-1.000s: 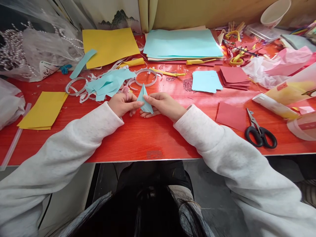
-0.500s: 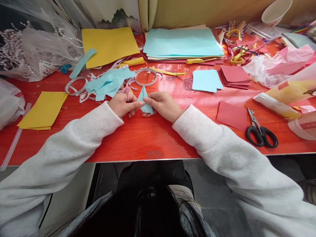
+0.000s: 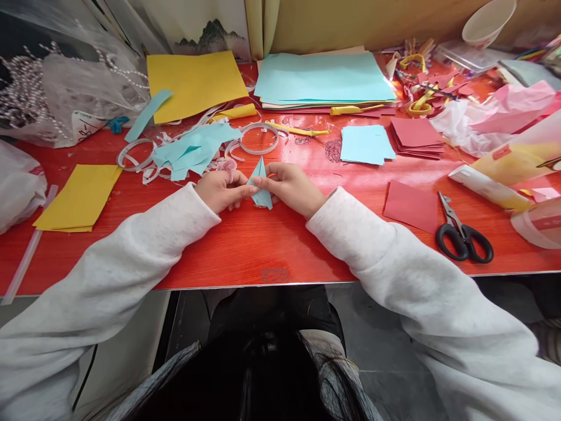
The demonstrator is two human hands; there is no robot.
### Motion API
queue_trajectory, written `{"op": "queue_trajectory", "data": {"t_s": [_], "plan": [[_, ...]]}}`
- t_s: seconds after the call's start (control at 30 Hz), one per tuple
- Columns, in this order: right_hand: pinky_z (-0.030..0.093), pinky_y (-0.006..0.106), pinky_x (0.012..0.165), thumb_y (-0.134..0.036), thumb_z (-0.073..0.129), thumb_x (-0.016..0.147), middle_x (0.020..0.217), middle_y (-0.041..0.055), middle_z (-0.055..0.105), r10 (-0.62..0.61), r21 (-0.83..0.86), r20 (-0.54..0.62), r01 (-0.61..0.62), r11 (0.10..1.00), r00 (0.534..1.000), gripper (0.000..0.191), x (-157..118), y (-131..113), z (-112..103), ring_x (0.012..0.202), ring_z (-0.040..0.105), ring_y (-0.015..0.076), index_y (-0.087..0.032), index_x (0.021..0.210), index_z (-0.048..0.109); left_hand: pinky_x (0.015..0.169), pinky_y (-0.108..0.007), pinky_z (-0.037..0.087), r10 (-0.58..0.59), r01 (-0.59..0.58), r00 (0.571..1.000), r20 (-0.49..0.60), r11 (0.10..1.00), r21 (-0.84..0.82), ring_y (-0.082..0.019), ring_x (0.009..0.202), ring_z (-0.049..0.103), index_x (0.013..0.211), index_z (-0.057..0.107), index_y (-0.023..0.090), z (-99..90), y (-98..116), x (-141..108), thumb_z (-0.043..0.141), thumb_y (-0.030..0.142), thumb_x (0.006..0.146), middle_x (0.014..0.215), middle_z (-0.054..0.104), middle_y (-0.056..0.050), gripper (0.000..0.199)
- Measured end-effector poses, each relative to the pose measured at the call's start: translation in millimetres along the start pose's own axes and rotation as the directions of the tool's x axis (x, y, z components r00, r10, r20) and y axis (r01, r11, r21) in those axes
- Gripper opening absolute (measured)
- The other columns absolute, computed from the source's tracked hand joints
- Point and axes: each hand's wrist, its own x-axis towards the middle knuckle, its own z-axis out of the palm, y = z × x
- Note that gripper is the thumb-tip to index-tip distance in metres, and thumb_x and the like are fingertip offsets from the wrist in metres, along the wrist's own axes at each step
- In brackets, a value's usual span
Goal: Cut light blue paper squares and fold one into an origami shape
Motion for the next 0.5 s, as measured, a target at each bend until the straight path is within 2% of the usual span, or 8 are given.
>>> {"op": "queue_trajectory", "data": {"t_s": [0.23,0.5], "plan": [[0.043,0.022,0.048,-0.038,0.063,0.071,0.059,0.0002,0.057,-0.041,-0.011,-0.017,0.041,0.999,0.999,0.026,0.0,0.5,-0.8,0.053,0.052,0.0092,-0.014,0.068,0.054,0.043,-0.021,0.035,-0.027,0.029,0.999,0.044,0.999,-0.041,-0.006,0.039,0.043,0.070,0.057,0.014,-1.0,3.8,-0.7,0.062,0.034,0.067,0.045,0.048,0.005,0.021],[0.036,0.022,0.046,-0.044,0.059,0.072,0.055,-0.0011,0.052,-0.140,-0.189,-0.001,0.137,0.972,0.990,0.032,-0.4,-1.2,-3.2,0.049,0.046,0.0075,-0.014,0.062,0.055,0.044,-0.021,0.035,-0.077,0.084,0.994,0.079,0.993,-0.088,-0.006,0.038,0.042,0.069,0.058,0.014,-3.1,8.0,-1.9,0.062,0.031,0.068,0.041,0.045,0.006,0.018]]}}
